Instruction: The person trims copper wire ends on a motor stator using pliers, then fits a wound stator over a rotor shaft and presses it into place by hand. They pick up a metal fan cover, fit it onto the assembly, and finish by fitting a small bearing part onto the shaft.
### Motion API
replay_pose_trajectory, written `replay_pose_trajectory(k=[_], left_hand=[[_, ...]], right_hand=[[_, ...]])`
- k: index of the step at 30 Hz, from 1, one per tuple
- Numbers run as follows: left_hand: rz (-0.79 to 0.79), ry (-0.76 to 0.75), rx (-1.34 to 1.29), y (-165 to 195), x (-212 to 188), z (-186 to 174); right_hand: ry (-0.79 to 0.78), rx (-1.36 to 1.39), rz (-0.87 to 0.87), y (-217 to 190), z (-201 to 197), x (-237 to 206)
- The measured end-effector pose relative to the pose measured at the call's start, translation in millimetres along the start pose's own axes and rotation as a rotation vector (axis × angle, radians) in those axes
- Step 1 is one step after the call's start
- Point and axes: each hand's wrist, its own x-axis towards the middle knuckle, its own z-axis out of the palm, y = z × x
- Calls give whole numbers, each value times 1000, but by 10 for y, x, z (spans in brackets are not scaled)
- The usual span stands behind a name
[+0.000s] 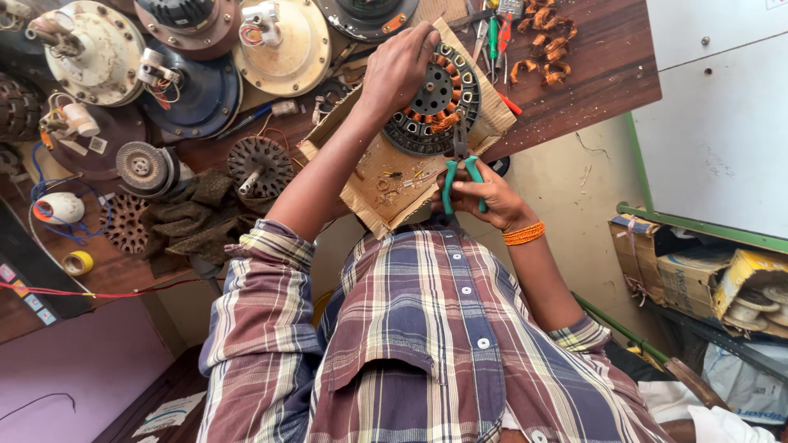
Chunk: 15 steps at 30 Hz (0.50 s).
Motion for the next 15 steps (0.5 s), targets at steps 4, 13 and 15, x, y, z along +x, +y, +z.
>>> replay_pose_trajectory(k=[4, 13, 15], left_hand=[[-11, 46, 22, 8, 8, 25], [-13, 80, 100, 49, -19, 5], [-10, 74, 94, 50, -47, -13]], right_hand=[[14, 158, 38, 85, -38, 21], [592, -1320, -759, 261, 65, 296], [621, -1379, -802, 296, 95, 266]])
